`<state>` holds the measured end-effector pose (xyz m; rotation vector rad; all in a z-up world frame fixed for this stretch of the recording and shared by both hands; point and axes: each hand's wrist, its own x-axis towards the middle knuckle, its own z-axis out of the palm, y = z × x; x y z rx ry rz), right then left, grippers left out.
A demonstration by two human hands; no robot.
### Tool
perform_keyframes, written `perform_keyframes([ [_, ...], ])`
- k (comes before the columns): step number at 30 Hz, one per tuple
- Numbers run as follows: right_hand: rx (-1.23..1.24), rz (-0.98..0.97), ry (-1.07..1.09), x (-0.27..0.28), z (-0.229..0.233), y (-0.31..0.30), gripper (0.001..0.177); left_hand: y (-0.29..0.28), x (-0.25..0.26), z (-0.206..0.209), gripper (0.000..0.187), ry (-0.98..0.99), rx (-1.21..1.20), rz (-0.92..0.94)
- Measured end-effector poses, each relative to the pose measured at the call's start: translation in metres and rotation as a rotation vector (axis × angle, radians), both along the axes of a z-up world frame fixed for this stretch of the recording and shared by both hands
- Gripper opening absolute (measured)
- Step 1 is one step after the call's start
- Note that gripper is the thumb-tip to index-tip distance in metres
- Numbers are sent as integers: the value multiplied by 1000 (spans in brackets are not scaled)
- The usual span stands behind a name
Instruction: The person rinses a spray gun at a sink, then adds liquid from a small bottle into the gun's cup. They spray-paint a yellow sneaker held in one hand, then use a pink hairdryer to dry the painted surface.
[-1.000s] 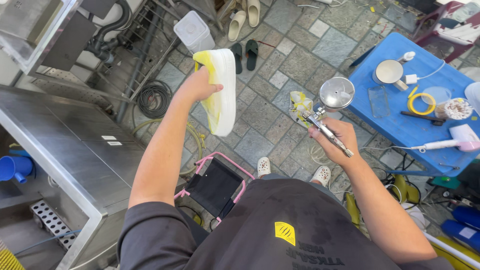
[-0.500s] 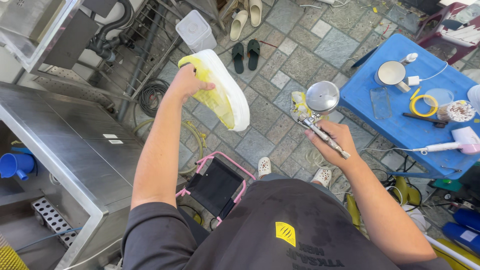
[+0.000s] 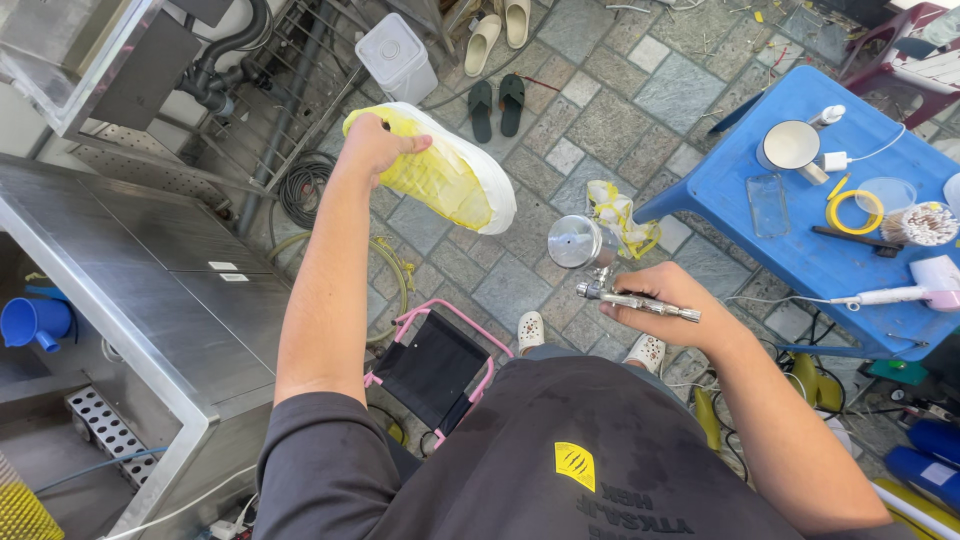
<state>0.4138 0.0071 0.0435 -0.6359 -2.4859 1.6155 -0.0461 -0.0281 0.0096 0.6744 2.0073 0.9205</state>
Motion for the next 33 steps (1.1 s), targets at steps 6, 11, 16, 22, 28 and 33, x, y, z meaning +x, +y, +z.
perform_keyframes([
  [6, 9, -84, 62, 0, -11, -2, 13, -2, -9, -15, 37, -247, -44, 132],
  [11, 199, -418, 59, -4, -25, -9, 17, -8, -20, -49, 38, -512, -42, 236],
  [16, 287, -568, 146, -1, -34, -12, 19, -22, -16, -104, 39, -517, -63, 277],
  [22, 211, -579, 133, 9, -42, -16, 15, -63, 6, -139, 43, -72, -143, 230],
  [28, 206, -562, 147, 12, -52, -16, 14, -83, -1, -150, 39, -719, -73, 305],
  [33, 224, -551, 112, 9, -55, -17, 15, -92, 22, -172, 34, -649, -74, 252],
])
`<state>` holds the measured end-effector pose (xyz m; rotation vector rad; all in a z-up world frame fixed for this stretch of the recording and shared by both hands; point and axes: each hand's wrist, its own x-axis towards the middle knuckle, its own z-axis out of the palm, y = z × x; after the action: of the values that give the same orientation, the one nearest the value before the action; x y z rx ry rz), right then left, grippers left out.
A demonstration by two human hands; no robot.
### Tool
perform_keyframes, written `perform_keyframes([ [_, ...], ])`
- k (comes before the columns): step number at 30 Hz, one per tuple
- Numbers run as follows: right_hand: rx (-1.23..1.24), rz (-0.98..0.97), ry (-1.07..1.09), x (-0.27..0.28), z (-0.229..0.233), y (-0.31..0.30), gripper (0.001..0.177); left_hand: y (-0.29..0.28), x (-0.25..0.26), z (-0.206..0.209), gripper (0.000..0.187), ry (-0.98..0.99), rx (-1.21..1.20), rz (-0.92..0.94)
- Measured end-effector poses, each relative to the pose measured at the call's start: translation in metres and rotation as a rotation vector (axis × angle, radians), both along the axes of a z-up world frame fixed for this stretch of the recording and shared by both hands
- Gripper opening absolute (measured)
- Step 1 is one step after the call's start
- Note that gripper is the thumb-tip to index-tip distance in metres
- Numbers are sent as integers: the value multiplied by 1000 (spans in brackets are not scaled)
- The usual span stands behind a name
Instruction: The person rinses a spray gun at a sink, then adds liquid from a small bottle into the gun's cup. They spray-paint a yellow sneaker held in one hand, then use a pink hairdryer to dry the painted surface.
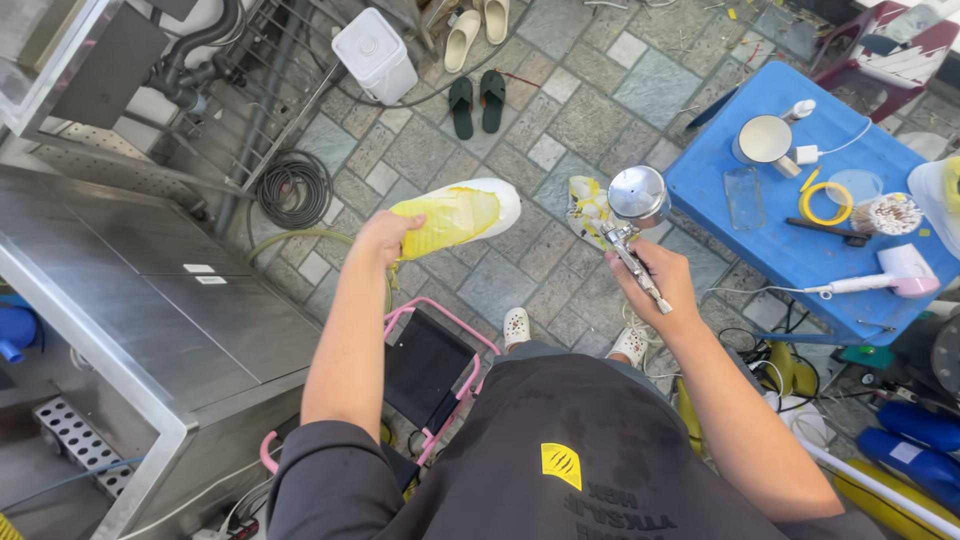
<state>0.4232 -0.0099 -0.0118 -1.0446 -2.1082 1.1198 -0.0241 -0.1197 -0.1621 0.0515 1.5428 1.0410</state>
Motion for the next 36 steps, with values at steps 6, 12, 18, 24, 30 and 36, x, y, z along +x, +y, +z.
perform_keyframes([
  [6, 84, -66, -46, -6, 0, -4, 22, 7, 9, -4, 31, 26, -15, 164],
  [12, -35, 9, -95, -17, 9, -8, 16, 22, 4, -1, 30, -227, 54, 225],
  [18, -354, 302, -70, -14, 15, -2, 21, 36, 7, 5, 29, -217, 17, 216],
  [24, -305, 285, -158, -17, 13, 8, 23, 43, 18, 20, 30, -251, 20, 208],
  [30, 17, -79, 11, -22, 14, 6, 18, 45, 24, 25, 31, -304, 79, 223],
  [36, 95, -51, 17, -17, 15, 13, 20, 54, 25, 14, 32, -350, 141, 253],
])
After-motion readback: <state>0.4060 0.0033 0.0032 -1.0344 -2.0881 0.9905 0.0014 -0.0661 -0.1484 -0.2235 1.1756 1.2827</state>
